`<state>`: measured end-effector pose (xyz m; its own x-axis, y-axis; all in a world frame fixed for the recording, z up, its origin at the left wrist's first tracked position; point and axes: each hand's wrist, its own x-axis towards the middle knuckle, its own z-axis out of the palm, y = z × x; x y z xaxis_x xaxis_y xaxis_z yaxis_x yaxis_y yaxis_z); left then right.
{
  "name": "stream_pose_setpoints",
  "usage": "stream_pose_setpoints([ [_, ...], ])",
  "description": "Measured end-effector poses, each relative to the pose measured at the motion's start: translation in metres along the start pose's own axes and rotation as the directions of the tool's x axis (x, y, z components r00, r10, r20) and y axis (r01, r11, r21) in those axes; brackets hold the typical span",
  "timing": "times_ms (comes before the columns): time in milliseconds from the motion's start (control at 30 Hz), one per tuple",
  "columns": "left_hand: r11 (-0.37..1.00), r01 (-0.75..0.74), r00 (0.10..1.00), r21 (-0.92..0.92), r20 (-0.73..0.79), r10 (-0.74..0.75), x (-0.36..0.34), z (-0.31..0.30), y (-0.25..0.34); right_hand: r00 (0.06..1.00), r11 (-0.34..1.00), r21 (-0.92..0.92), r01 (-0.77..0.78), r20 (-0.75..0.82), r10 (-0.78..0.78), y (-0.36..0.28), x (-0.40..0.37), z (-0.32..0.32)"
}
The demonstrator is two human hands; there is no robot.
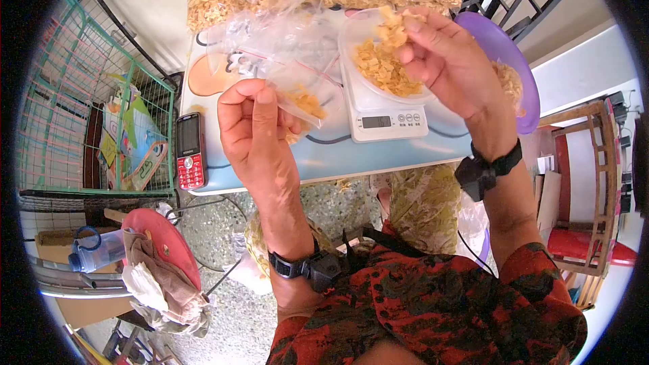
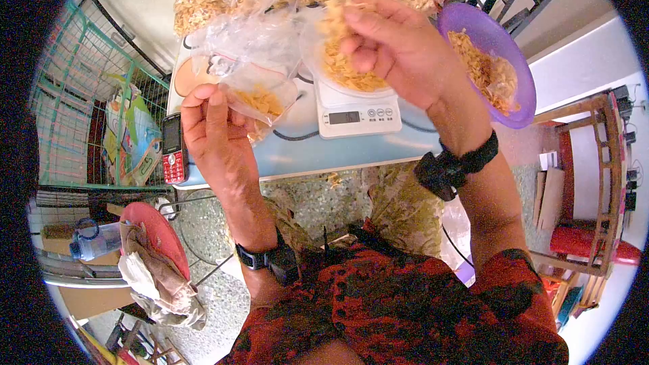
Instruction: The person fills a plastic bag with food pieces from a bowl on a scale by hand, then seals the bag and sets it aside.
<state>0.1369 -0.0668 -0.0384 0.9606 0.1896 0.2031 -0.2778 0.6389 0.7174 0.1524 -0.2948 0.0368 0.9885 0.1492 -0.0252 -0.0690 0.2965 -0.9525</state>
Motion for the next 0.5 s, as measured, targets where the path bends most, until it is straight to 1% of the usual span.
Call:
stream_pose_setpoints([
  [33, 0.999, 0.008, 1.000, -0.036, 0.018, -0.007, 0.000, 0.000, 0.000, 1.000, 0.998, -0.063, 0.025, -0.002, -0.025, 0.001, -0.004, 0.013],
  [133, 0.992, 0.033, 0.998, -0.123, 0.060, -0.026, 0.001, -0.004, -0.001, 0.990, 0.942, -0.313, 0.120, 0.109, -0.089, 0.009, -0.011, 0.045],
  [200, 0.986, 0.052, 0.996, -0.157, 0.074, -0.041, 0.001, -0.006, -0.002, 0.956, 0.856, -0.431, 0.286, 0.184, -0.227, 0.027, -0.009, 0.060],
  [233, 0.984, 0.059, 0.996, -0.167, 0.070, -0.048, 0.001, -0.006, -0.001, 0.930, 0.797, -0.481, 0.366, 0.228, -0.289, 0.039, -0.006, 0.063],
  [267, 0.982, 0.066, 0.996, -0.176, 0.066, -0.055, 0.001, -0.007, -0.001, 0.830, 0.551, -0.624, 0.554, 0.360, -0.427, 0.051, 0.003, 0.059],
  [367, 0.980, 0.070, 0.997, -0.188, 0.054, -0.061, 0.001, -0.008, 0.002, 0.819, 0.409, -0.715, 0.567, 0.438, -0.371, 0.057, 0.007, 0.068],
  [467, 0.981, 0.089, 0.996, -0.171, 0.025, -0.086, 0.002, -0.011, 0.005, 0.822, 0.359, -0.740, 0.568, 0.530, -0.208, 0.053, 0.014, 0.069],
  [500, 0.981, 0.102, 0.995, -0.163, 0.016, -0.101, 0.002, -0.011, 0.005, 0.816, 0.360, -0.735, 0.575, 0.549, -0.183, 0.052, 0.016, 0.068],
])
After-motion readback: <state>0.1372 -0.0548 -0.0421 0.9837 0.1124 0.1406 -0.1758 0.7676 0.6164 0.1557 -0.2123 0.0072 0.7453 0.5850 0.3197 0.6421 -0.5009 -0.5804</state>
